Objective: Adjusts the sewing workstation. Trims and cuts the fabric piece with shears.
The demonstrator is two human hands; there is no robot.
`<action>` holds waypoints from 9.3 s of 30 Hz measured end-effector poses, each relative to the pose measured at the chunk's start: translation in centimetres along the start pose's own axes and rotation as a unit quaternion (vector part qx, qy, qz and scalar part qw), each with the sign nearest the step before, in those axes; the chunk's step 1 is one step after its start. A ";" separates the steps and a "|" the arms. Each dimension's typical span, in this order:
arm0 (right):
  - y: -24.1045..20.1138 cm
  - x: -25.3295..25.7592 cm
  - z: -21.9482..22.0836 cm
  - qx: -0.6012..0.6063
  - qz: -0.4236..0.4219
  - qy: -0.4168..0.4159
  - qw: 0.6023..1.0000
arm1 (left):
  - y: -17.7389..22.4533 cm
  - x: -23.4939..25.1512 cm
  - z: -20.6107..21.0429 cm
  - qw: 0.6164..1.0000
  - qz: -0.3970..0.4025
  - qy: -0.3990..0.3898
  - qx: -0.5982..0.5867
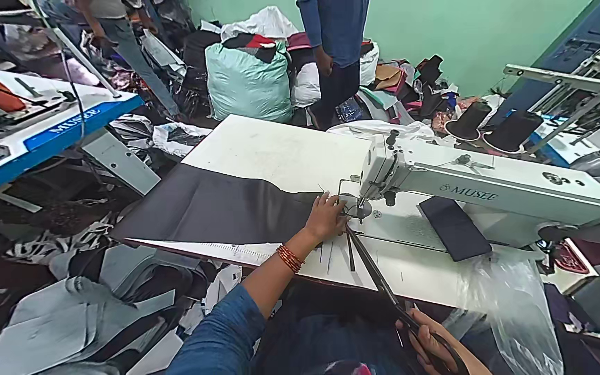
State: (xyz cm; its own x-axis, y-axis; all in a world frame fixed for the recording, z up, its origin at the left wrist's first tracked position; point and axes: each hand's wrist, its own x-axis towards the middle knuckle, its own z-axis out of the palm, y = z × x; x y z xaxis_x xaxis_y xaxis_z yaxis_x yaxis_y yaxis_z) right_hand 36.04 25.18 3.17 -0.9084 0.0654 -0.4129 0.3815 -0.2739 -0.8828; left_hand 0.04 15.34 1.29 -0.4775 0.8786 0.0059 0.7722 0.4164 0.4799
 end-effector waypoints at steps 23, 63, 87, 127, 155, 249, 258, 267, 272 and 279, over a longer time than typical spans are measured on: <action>1.4 0.4 -2.8 0.039 -0.059 0.085 0.994 | 1.3 -14.6 -4.8 0.955 0.037 -0.257 -0.140; 0.1 -2.3 -2.5 -0.060 0.032 -0.096 0.993 | -2.7 -8.9 -1.1 0.986 0.035 0.159 0.025; -1.8 1.1 -1.6 -0.110 0.073 -0.077 0.988 | 0.3 -11.3 2.7 0.985 0.037 0.155 -0.065; -2.0 3.0 1.6 -0.093 0.092 -0.046 0.990 | -0.5 -11.0 1.6 0.990 -0.008 0.140 -0.015; -2.3 5.4 2.9 -0.042 0.076 -0.041 0.995 | -0.7 -11.0 1.9 0.988 -0.008 0.152 -0.023; -4.3 8.0 3.9 -0.182 0.118 -0.204 0.955 | -4.3 -19.1 5.3 0.891 0.143 0.424 -0.072; -4.0 7.8 4.2 -0.189 0.132 -0.174 0.957 | -4.3 -19.1 5.5 0.893 0.146 0.419 -0.076; -4.0 5.0 1.3 -0.161 0.068 -0.209 0.962 | -4.4 -21.5 4.0 0.902 0.135 0.406 -0.065; -3.4 2.2 -1.2 -0.130 0.023 -0.111 0.985 | -2.4 -18.2 3.7 0.917 0.094 0.387 -0.017; -2.9 0.1 -4.5 -0.184 -0.035 0.074 0.980 | 4.5 -11.2 3.1 0.995 0.006 0.101 0.006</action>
State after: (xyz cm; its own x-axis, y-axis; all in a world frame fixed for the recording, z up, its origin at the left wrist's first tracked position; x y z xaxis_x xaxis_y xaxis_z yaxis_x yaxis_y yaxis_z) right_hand 35.60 30.30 4.68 -0.9100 0.2183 -0.3526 0.3800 0.0986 -0.9197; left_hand 10.15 8.06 0.61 -0.5413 0.8196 0.1877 0.7829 0.4099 0.4680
